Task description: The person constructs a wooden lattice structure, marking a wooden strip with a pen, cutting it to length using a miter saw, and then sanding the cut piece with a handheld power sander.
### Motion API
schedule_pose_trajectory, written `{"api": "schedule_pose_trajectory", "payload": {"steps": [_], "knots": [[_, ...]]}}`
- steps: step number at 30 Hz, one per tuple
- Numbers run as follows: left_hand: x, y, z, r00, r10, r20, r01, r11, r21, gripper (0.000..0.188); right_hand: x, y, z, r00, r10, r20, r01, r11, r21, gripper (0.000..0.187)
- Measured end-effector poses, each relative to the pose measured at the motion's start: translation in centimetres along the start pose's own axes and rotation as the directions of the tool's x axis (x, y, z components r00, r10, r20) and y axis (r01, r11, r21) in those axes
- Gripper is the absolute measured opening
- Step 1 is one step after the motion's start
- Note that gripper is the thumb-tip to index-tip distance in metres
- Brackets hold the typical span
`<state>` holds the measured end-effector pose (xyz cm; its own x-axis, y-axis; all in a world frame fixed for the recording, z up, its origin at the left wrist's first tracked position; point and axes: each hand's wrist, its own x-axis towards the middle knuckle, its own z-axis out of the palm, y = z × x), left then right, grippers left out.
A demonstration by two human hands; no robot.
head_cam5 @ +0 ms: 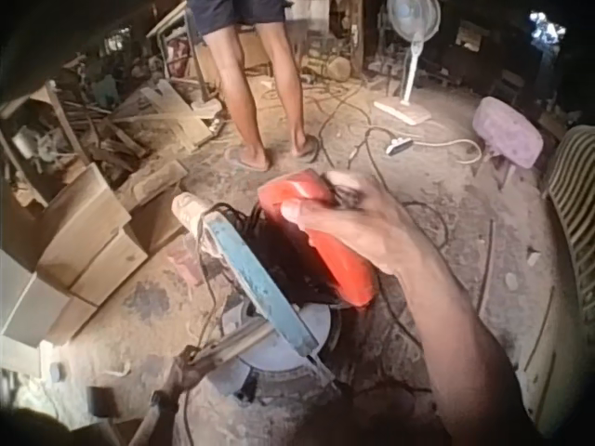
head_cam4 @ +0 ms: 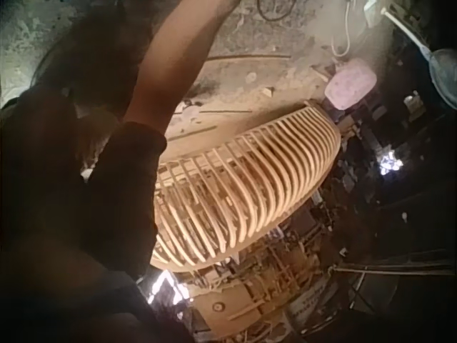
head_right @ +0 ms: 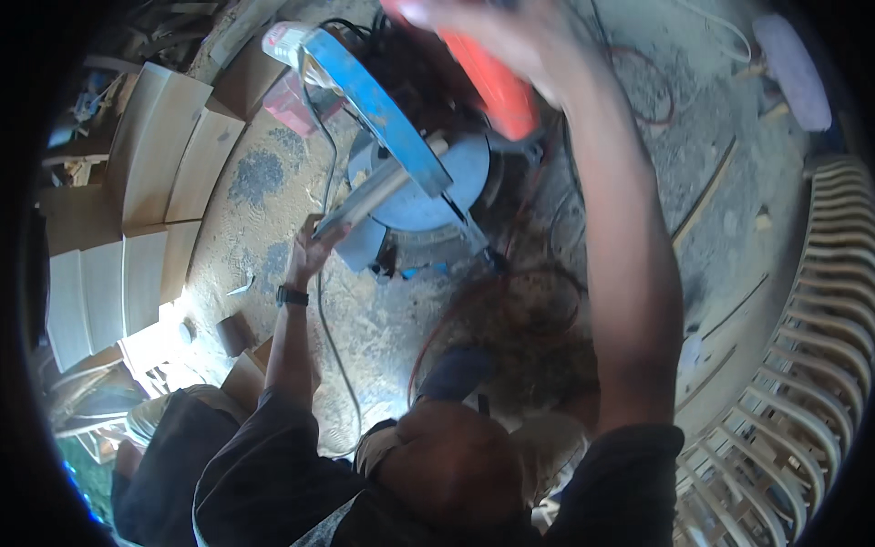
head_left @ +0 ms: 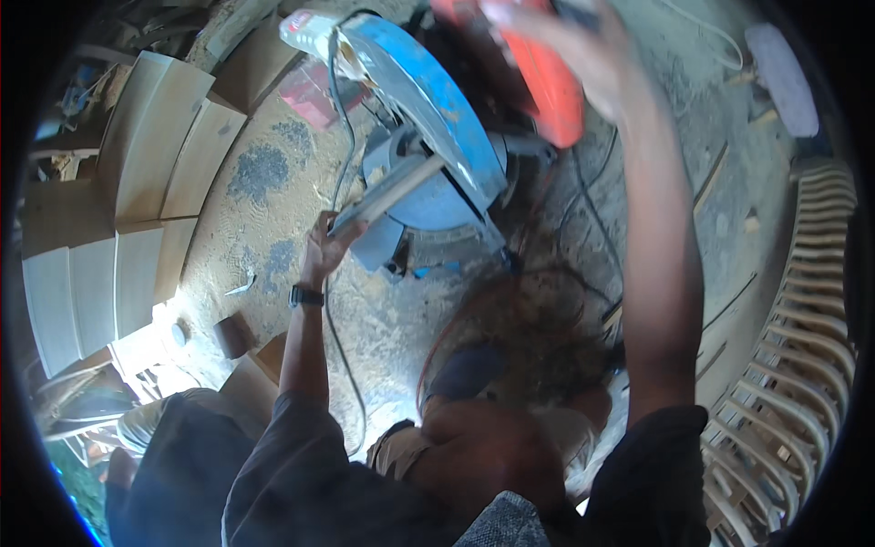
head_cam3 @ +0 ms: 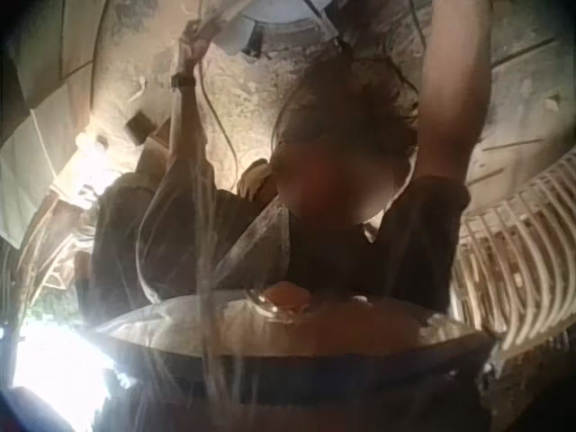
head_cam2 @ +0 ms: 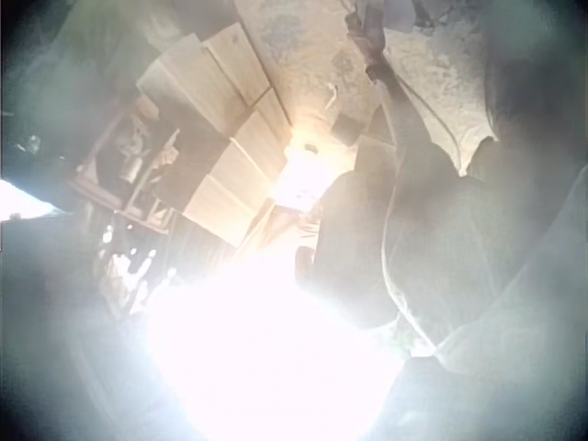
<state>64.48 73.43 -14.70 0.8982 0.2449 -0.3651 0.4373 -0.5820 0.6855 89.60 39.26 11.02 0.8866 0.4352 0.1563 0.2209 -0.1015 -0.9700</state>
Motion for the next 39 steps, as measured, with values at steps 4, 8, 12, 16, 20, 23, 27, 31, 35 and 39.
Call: {"api": "schedule_pose_trajectory", "payload": {"steps": [4,8,12,16,20,23,27,31,35,39], "knots": [[1.6,1.2,1.3,0.997,-0.015,0.069,0.019,0.998,-0.064,0.075,3.6,-3.0,1.7,0.981,0.176,-0.087,-0.186,0.973,-0.136,0.028],[0.2,2.2,3.6,0.998,-0.055,0.038,0.059,0.99,-0.128,0.086,4.3,1.0,1.3,0.979,-0.11,-0.172,-0.003,0.835,-0.551,0.032],[-0.3,0.3,1.2,0.988,-0.157,0.011,0.158,0.985,-0.071,0.086,0.3,4.8,2.5,0.744,-0.642,0.186,0.472,0.307,-0.826,0.034],[0.0,0.0,2.7,0.997,-0.072,0.009,0.072,0.991,-0.111,0.084,-5.2,4.1,1.3,0.965,-0.162,-0.205,0.102,0.956,-0.274,0.026],[-0.7,1.2,3.1,0.998,-0.047,-0.043,0.046,0.999,-0.022,0.075,-8.3,4.0,0.7,0.977,-0.027,-0.21,0.013,0.997,-0.07,0.034],[0.0,0.3,1.8,0.989,-0.138,0.048,0.139,0.99,-0.025,0.074,-9.0,5.3,0.7,0.965,-0.126,-0.23,0.097,0.986,-0.134,0.034],[0.4,-0.4,2.1,0.989,-0.14,0.04,0.139,0.99,0.01,0.066,-10.1,5.6,0.2,0.956,-0.153,-0.251,0.135,0.987,-0.088,0.032],[0.3,-1.0,1.6,0.988,-0.139,0.066,0.14,0.99,-0.014,0.062,-10.0,5.5,0.1,0.972,-0.116,-0.205,0.107,0.993,-0.053,0.029],[0.6,-1.7,2.1,0.985,-0.171,0.006,0.171,0.982,-0.077,0.057,-9.6,5.7,0.4,0.965,-0.128,-0.23,0.127,0.992,-0.02,0.025],[0.9,-3.1,1.8,0.981,-0.195,-0.008,0.192,0.971,-0.142,0.054,-9.4,5.8,0.5,0.968,-0.153,-0.198,0.152,0.988,-0.022,0.024]]}}
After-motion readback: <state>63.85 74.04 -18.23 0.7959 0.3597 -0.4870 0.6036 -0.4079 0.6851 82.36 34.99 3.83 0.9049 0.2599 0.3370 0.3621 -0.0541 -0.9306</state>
